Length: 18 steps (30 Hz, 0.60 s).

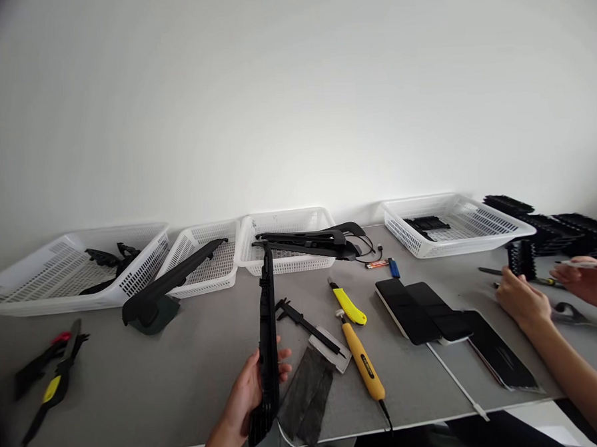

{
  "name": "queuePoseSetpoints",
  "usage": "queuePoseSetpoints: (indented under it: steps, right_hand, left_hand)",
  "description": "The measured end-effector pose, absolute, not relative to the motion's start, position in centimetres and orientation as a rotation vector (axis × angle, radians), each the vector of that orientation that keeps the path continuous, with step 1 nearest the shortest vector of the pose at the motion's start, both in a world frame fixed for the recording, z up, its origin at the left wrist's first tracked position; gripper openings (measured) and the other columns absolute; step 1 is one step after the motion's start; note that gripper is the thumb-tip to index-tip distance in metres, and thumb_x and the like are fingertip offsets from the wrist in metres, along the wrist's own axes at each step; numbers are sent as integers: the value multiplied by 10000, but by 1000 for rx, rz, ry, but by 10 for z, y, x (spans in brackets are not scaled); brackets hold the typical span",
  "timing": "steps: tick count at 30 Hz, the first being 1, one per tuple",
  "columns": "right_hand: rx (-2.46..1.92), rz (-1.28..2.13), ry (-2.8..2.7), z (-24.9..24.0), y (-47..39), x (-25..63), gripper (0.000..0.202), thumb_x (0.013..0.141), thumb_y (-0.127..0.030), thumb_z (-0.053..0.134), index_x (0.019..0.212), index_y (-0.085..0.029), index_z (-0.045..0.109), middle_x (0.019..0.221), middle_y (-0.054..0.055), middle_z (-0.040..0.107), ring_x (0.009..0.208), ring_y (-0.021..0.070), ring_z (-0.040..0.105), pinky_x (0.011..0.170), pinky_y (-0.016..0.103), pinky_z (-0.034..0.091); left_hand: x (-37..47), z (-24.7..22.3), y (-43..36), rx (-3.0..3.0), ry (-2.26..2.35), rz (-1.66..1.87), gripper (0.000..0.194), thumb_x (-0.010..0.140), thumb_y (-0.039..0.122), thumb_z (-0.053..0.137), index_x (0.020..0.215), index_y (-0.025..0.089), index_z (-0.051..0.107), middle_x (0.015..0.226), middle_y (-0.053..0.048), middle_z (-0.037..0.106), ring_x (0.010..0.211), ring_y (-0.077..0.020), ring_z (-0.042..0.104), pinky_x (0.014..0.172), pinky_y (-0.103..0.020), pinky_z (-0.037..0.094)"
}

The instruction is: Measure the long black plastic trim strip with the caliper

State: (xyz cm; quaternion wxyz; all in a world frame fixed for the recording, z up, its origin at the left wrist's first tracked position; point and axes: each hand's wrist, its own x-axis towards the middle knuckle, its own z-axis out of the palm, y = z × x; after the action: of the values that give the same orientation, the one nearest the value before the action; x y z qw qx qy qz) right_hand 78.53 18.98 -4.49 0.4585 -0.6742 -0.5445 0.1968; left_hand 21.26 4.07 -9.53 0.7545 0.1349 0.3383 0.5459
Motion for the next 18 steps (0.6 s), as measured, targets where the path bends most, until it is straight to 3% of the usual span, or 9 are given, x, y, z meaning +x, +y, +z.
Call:
queuePoseSetpoints:
  steps: [4, 7, 9, 13, 14, 16, 18]
  right_hand:
    - [-1571, 538, -1208, -50, 186, 784, 662, 969, -786, 329, 706, -307, 703, 506, 63, 434, 748, 401, 732, 566, 373, 339]
    - [-1556, 529, -1151, -39, 188, 774, 685, 943, -807, 351, 690, -266, 686, 556, 28, 524, 601, 251, 649, 529, 367, 394]
    - [-1551, 509, -1134, -24, 191, 764, 699, 935, -813, 352, 690, -240, 669, 594, 28, 561, 576, 200, 588, 530, 348, 416]
    - [-1525, 481, -1169, 3, 168, 721, 717, 966, -795, 266, 740, -245, 667, 556, 14, 494, 562, 185, 543, 521, 315, 397]
    - [-1520, 493, -1199, 4, 151, 700, 695, 949, -824, 275, 730, -294, 668, 521, 28, 455, 559, 236, 583, 489, 313, 362]
    - [-1509, 515, -1275, -3, 107, 641, 516, 829, -872, 488, 753, -400, 681, 518, 37, 452, 575, 324, 617, 386, 333, 318]
    - [-1491, 562, -1383, -20, 64, 566, 390, 697, -749, 763, 764, -370, 699, 562, 16, 546, 546, 270, 588, 395, 352, 411]
  left_hand:
    - [212, -97, 41, 270, 755, 1189, 410, 1005, 424, 666, 1271, 119, 736, 1195, -190, 797, 948, -270, 790, 841, -347, 612]
    - [212, -95, 41, 270, 789, 1178, 399, 1021, 428, 632, 1164, 84, 777, 1229, -197, 786, 974, -272, 784, 854, -339, 620]
    - [212, -91, 41, 274, 813, 1167, 418, 1034, 428, 606, 1125, 65, 791, 1244, -198, 781, 964, -259, 781, 852, -322, 622]
    - [214, -83, 40, 258, 837, 1158, 410, 1045, 417, 595, 1147, 67, 784, 1247, -202, 779, 982, -256, 778, 864, -317, 625]
    - [215, -81, 40, 256, 839, 1163, 397, 1048, 407, 594, 1158, 73, 778, 1255, -204, 775, 1001, -262, 775, 872, -326, 627]
    - [215, -81, 41, 252, 850, 1179, 362, 1051, 383, 592, 1165, 90, 771, 1250, -198, 776, 1020, -266, 772, 871, -338, 633]
    - [215, -83, 42, 251, 869, 1195, 329, 1047, 365, 598, 1150, 106, 773, 1205, -180, 791, 997, -257, 774, 851, -334, 637]
